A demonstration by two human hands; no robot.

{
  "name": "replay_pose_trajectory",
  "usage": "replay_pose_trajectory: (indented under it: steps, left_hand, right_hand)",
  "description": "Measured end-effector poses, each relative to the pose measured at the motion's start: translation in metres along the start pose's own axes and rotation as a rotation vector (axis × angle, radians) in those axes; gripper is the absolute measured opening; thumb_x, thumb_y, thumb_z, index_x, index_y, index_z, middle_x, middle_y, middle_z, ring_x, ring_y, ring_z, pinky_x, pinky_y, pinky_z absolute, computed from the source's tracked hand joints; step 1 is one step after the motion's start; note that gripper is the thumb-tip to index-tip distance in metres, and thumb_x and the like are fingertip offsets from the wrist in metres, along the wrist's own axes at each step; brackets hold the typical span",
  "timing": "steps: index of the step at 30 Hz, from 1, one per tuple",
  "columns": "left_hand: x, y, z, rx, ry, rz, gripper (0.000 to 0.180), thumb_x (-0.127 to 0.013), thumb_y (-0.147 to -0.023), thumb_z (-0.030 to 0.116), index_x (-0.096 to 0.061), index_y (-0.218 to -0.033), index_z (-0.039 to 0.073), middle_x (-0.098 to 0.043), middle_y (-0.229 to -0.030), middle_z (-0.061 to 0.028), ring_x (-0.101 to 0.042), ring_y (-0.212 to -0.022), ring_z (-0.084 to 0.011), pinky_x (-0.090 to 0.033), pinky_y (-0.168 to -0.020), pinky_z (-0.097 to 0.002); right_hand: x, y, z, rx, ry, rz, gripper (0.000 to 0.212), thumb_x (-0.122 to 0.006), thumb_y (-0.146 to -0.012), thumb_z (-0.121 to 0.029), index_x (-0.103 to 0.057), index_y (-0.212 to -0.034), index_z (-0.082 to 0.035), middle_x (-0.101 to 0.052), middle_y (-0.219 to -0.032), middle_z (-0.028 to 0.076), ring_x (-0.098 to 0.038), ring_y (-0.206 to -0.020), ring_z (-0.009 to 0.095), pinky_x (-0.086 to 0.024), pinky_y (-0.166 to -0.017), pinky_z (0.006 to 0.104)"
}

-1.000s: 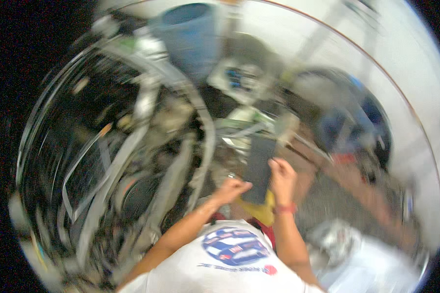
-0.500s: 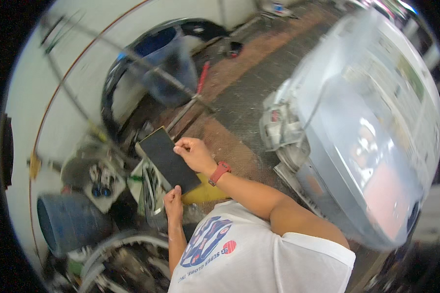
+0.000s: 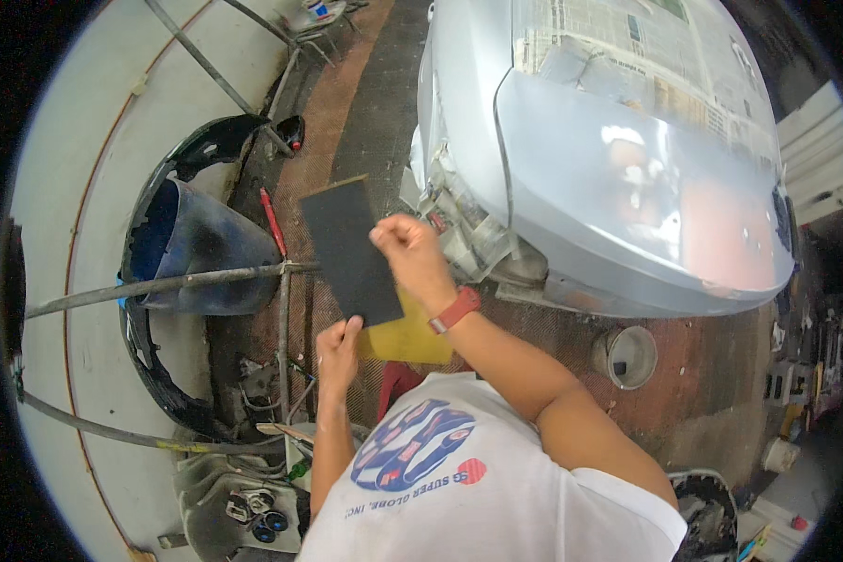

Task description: The person picks up and inspects several sheets of sandpaper from a cardboard box, separating them and holding them in both hands. The person then walks toward a silver car and places the sandpaper sheets on the car's hood.

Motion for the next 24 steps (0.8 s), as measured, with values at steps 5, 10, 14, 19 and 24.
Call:
replay_pose_trajectory:
  steps: [5, 10, 14, 19, 24]
  left_hand:
    - [0.015, -0.060, 0.002, -0.086, 0.123, -0.251, 0.056, -0.070, -0.106, 0.037, -0.050, -0.071, -0.002, -0.038, -0.063, 0.0023, -0.035, -0.064, -0.0087, -0.031, -0.054, -0.0362]
    - [0.035, -0.105, 0.006, -0.296, -0.028, -0.484, 0.050, -0.071, -0.106, 0.036, -0.065, -0.078, -0.005, -0.045, -0.061, -0.0022, -0.039, -0.062, -0.0092, -0.034, -0.054, -0.0345]
    - [0.049, -0.113, 0.010, -0.375, -0.056, -0.536, 0.027, -0.072, -0.102, 0.023, -0.078, -0.100, -0.003, -0.064, -0.074, -0.0071, -0.057, -0.071, -0.0108, -0.045, -0.063, -0.0311]
    - [0.060, -0.136, 0.039, -0.494, -0.009, -0.418, 0.023, -0.072, -0.093, 0.001, -0.080, -0.114, 0.001, -0.077, -0.099, -0.0147, -0.072, -0.090, -0.0200, -0.053, -0.082, -0.0310]
    - [0.080, -0.184, 0.102, -0.617, -0.081, -0.251, 0.027, -0.064, -0.095, -0.008, -0.080, -0.115, 0.002, -0.077, -0.099, -0.0064, -0.069, -0.090, -0.0130, -0.052, -0.083, -0.0288]
  right_hand:
    - [0.001, -0.007, -0.018, 0.042, 0.018, 0.287, 0.014, -0.073, -0.104, -0.018, -0.073, -0.104, -0.003, -0.068, -0.083, -0.007, -0.054, -0.069, 0.001, -0.046, -0.060, 0.0214]
    - [-0.007, 0.003, -0.020, 0.066, -0.015, 0.465, 0.013, -0.073, -0.105, -0.018, -0.073, -0.101, -0.005, -0.067, -0.081, -0.007, -0.053, -0.067, 0.000, -0.045, -0.060, 0.0206]
    - [-0.010, 0.018, -0.021, 0.051, 0.020, 0.549, 0.013, -0.072, -0.105, -0.018, -0.074, -0.103, -0.005, -0.067, -0.081, -0.007, -0.055, -0.069, 0.000, -0.045, -0.062, 0.0206]
    - [0.038, 0.057, -0.053, 0.194, 0.050, 0.727, 0.014, -0.073, -0.105, -0.016, -0.075, -0.109, -0.002, -0.072, -0.088, -0.004, -0.058, -0.073, 0.002, -0.046, -0.064, 0.0212]
    - [0.098, 0.128, -0.098, 0.335, 0.092, 1.022, 0.016, -0.074, -0.104, -0.013, -0.073, -0.112, 0.002, -0.071, -0.092, -0.002, -0.060, -0.078, 0.004, -0.048, -0.067, 0.0223]
Point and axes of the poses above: each hand's wrist, its own y-axis away from the middle knuckle, its own x-axis out of the back of the hand, z = x × y, the point moved 4 cm from there along -y, towards the middle knuckle
